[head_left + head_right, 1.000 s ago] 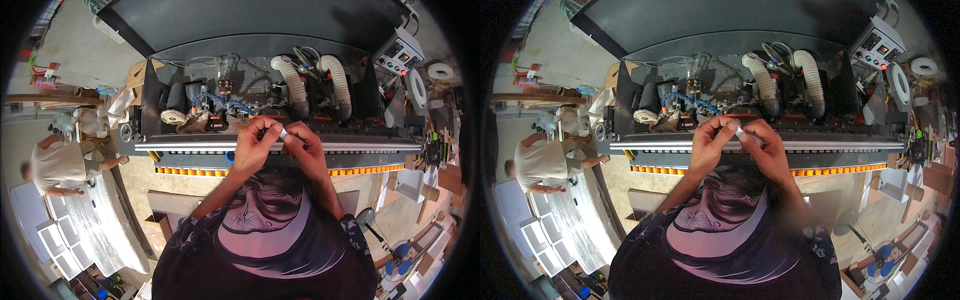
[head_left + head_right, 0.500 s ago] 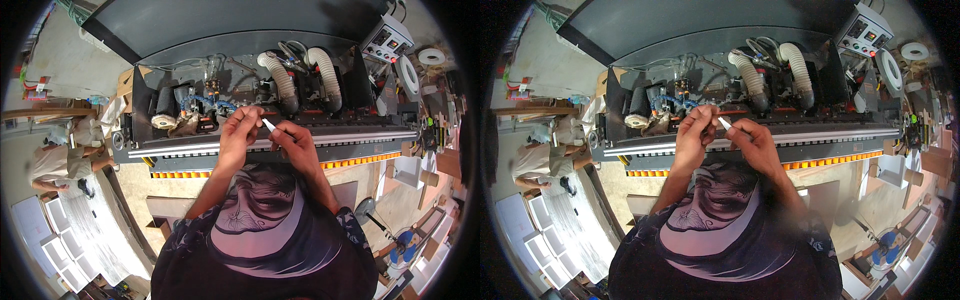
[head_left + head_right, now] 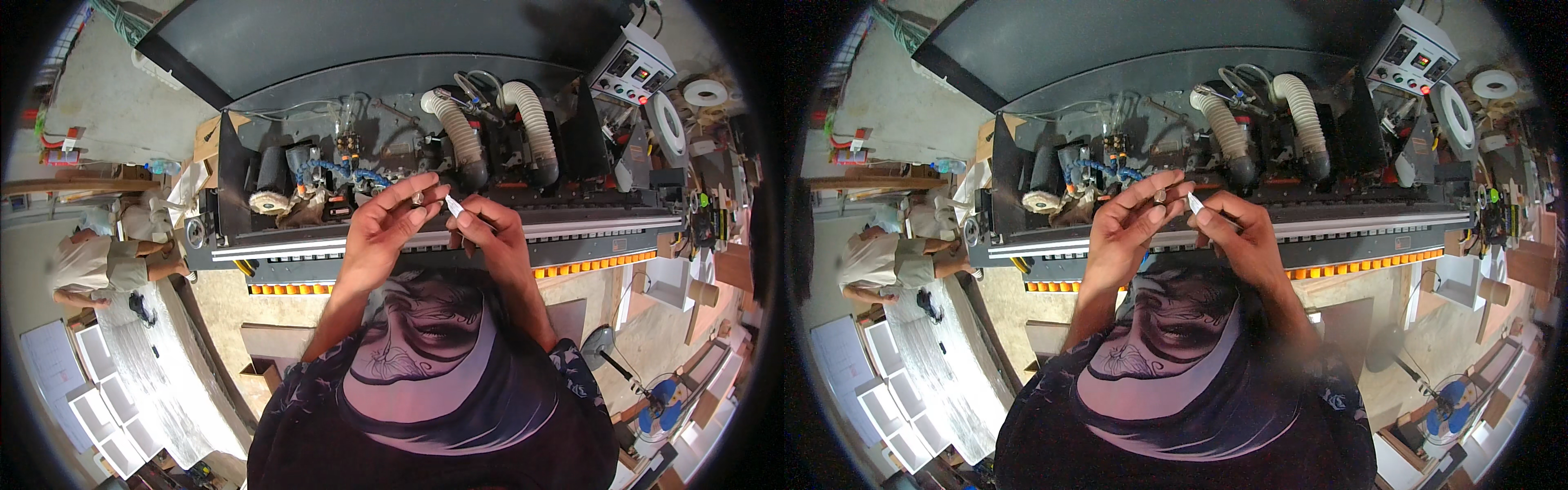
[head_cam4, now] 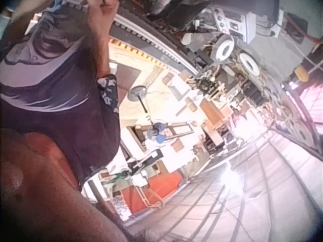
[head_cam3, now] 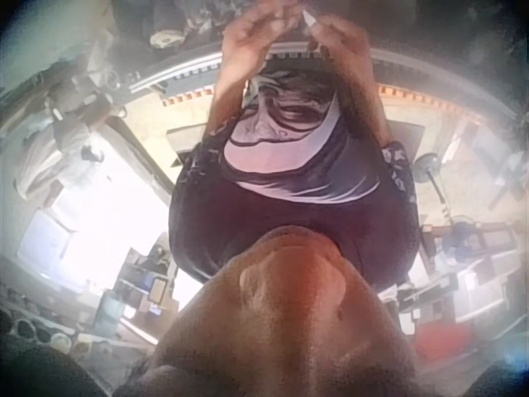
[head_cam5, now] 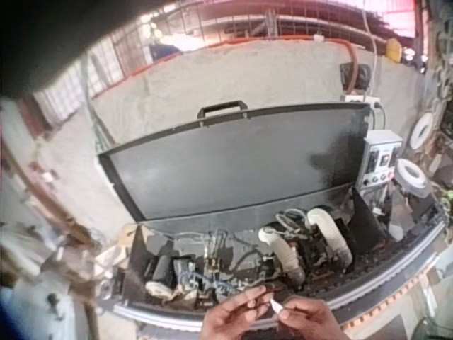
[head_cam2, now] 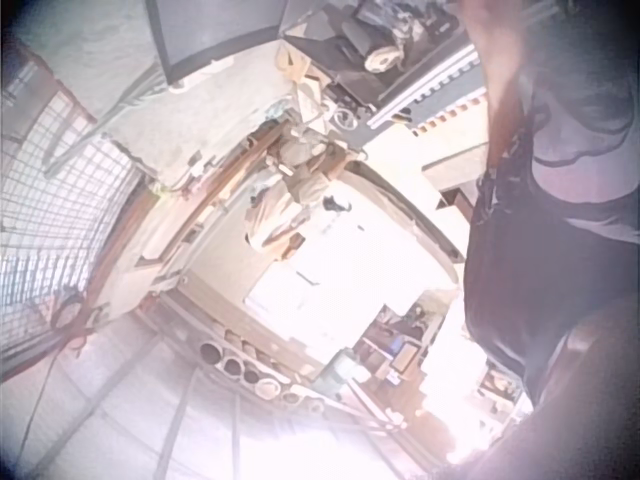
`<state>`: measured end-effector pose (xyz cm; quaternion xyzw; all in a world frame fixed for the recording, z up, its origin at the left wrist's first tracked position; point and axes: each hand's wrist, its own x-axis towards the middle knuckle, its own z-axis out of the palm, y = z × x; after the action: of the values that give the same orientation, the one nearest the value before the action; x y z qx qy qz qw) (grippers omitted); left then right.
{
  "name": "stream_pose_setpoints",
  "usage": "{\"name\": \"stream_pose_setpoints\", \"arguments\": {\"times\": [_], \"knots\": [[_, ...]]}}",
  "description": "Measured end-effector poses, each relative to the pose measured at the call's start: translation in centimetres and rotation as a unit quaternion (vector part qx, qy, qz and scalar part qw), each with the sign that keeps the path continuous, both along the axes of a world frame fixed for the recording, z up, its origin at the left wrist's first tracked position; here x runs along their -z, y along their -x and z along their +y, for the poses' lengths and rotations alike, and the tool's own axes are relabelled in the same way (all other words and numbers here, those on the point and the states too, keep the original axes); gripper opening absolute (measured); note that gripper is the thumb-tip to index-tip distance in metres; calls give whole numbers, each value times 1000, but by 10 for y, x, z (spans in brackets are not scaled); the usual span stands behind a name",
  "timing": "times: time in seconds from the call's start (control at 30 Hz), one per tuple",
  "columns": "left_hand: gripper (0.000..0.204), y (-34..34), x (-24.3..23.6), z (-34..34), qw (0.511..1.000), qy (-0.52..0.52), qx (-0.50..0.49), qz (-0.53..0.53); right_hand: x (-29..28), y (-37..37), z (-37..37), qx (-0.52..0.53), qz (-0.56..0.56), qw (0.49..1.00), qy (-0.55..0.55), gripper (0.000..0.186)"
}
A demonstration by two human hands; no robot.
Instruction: The person works on a machine's internal components, adjusting wires and connectors. They then apply white tape to a small cylindrical part and insert it into the machine.
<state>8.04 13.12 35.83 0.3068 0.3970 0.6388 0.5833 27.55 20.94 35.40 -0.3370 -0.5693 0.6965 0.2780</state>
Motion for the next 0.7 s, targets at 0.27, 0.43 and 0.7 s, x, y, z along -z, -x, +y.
{"name": "stream_pose_setpoints", "arguments": {"times": [0.27,0.43,0.7], "knots": [[39,0,-9,-2,994,3,-39,100,-27,5,2,-6,35,999,-22,22],[41,-4,-10,-1,990,-2,-76,120,-34,8,0,-17,56,998,-26,18],[36,-9,-4,-1,993,-6,-80,90,-38,7,3,-29,73,996,-53,16]]}}
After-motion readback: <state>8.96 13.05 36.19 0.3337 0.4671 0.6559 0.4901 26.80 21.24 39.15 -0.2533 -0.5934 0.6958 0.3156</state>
